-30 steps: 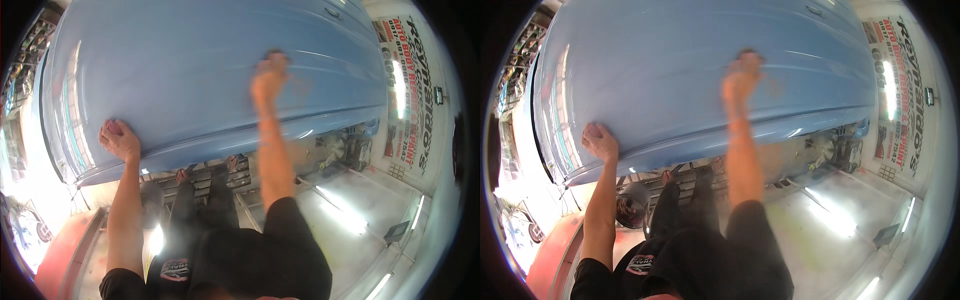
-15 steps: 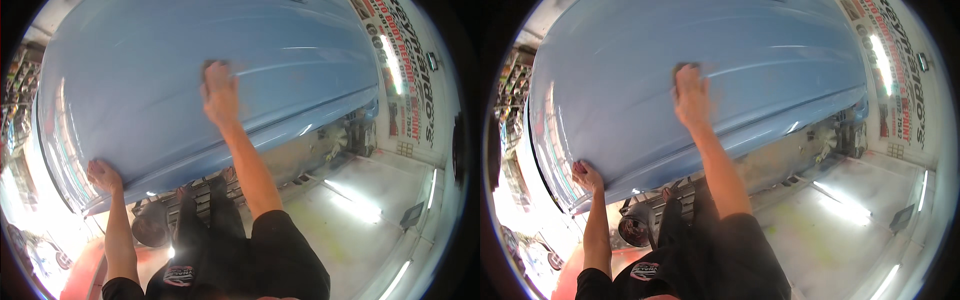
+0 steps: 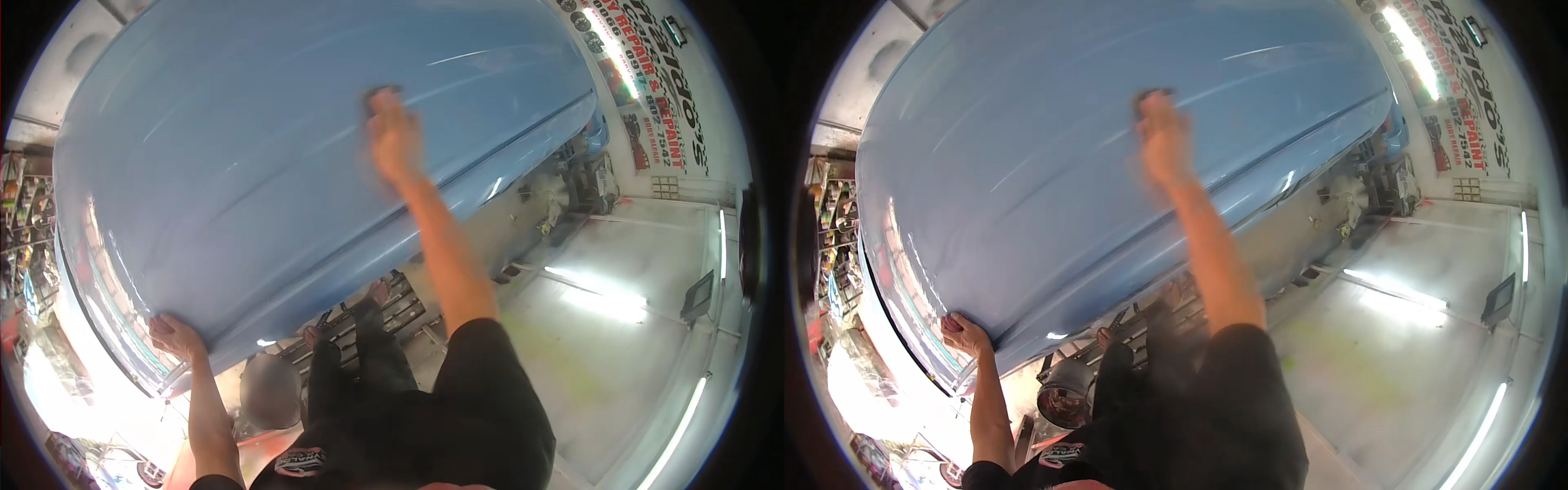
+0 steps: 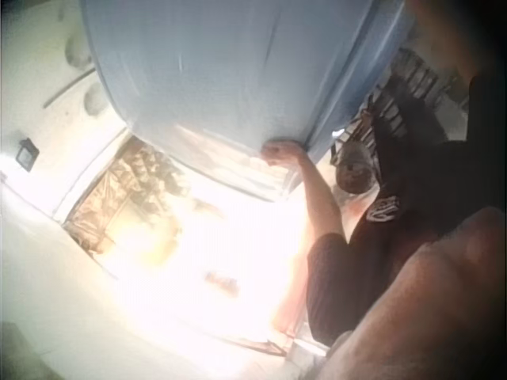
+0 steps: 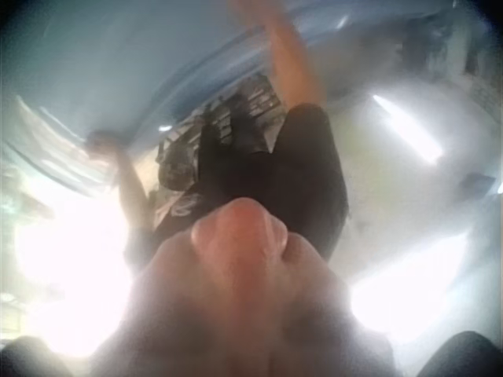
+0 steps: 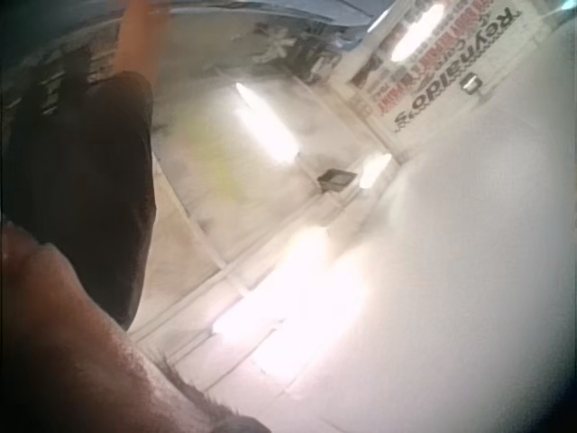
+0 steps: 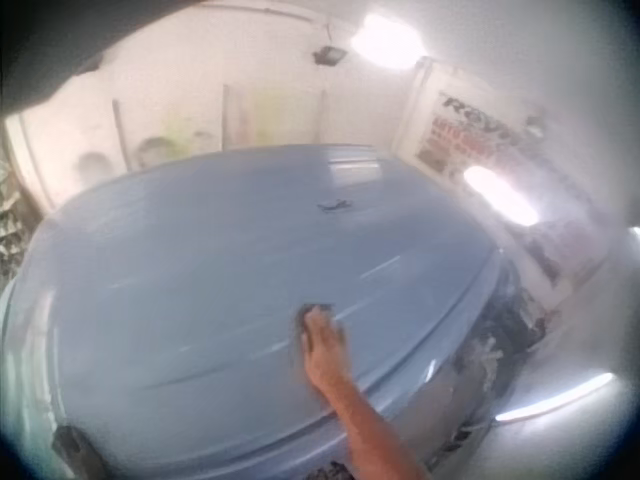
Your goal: The person sands the blue roof of a vehicle using a sanding block, periodically rinsing the block in a bucket of water.
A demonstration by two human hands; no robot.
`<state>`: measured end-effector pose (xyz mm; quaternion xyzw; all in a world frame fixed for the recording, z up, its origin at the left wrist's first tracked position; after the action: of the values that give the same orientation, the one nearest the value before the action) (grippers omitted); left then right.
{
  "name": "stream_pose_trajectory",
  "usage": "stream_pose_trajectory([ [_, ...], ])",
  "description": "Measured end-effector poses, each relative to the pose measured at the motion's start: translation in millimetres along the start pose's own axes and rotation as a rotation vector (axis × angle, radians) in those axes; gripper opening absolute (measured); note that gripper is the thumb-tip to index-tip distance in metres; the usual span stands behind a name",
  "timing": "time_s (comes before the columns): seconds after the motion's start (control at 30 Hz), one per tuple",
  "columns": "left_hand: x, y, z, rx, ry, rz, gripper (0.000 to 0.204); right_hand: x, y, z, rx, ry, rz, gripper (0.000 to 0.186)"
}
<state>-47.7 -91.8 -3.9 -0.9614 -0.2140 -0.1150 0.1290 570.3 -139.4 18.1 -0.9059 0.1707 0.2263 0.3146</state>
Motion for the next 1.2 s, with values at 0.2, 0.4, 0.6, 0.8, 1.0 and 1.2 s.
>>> stream_pose_trajectory([
  [0.2, 22, 12, 5, -0.059, -0.018, -0.051, 0.054, 95, -40, -81, 0.077, 0.299, 0.371, 0.042],
  [0.4, 15, 3, -4, -0.021, -0.082, -0.02, 0.053, 80, -17, -51, -0.035, 0.155, 0.16, 0.045],
  [0.6, 11, 4, 12, -0.034, 0.006, -0.003, 0.052, 116, -70, -54, 0.178, 0.259, 0.292, 0.043],
  [0.8, 3, -1, 9, -0.055, -0.035, -0.009, 0.052, 118, -57, -67, 0.052, 0.159, 0.244, 0.042],
  [1.0, -3, -1, 12, -0.052, -0.127, 0.044, 0.055, 100, -59, -47, -0.036, 0.243, 0.173, 0.041],
  [1.2, 2, -2, 12, -0.092, -0.091, 0.016, 0.055, 113, -98, -71, -0.028, 0.235, 0.288, 0.044],
])
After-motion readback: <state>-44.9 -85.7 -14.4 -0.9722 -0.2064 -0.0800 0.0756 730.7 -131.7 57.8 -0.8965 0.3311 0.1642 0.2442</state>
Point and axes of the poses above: each hand's wrist, its own y-axis away from the middle knuckle, its own z-axis out of the palm, x = y × z, the point moved 2 cm from there along -y, towards the middle knuckle, and after that the axes turned 13 degrees about -y, right-handed, at the moved point
